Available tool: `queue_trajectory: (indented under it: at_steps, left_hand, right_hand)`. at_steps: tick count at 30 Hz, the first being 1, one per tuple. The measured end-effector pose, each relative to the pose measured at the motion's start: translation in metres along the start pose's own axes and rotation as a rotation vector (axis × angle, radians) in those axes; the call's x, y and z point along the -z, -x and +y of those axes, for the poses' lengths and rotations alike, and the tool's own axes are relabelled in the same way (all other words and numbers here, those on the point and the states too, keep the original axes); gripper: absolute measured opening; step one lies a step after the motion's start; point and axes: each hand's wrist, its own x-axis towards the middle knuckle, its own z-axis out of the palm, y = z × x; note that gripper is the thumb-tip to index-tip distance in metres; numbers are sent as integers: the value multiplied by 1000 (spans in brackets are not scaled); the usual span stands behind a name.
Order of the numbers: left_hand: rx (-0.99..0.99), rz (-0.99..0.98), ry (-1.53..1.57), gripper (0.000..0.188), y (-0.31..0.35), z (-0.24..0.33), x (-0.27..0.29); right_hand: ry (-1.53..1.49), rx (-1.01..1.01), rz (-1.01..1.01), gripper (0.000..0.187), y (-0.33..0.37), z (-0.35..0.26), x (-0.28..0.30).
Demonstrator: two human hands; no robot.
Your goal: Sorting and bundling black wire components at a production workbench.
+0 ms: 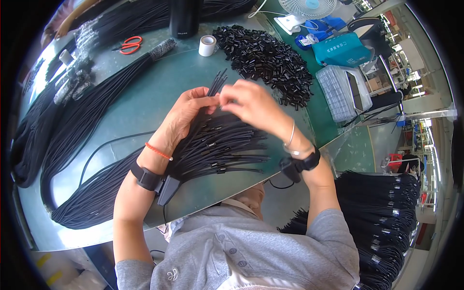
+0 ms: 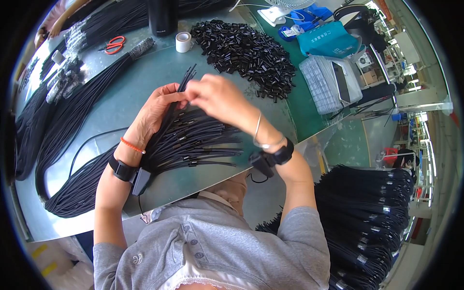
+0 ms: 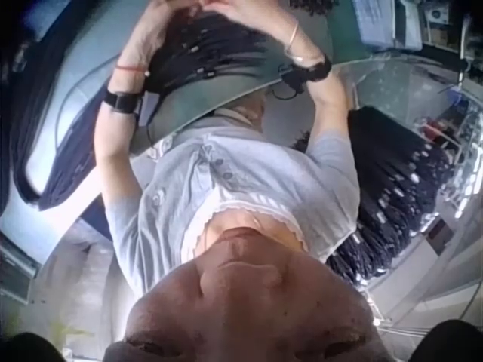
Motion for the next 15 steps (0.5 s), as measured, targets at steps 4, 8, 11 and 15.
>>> queue_trajectory:
  at_steps: [4,8,11,15]
  left_hand:
    - [27,40,42,11,2,4,-2]
    - [42,69,94,11,4,9,-8]
    - [52,86,117,10,5,7,-9]
    - [49,93,63,12,3,7,-7]
  right_hand:
    - [-132,192,-47,10,10,-33,-18]
    - [33,-62,152,9,2,19,-11]
    - [312,-211,301,12,-4,69,-14]
    - [211,-310,225,13,-6,83,-18]
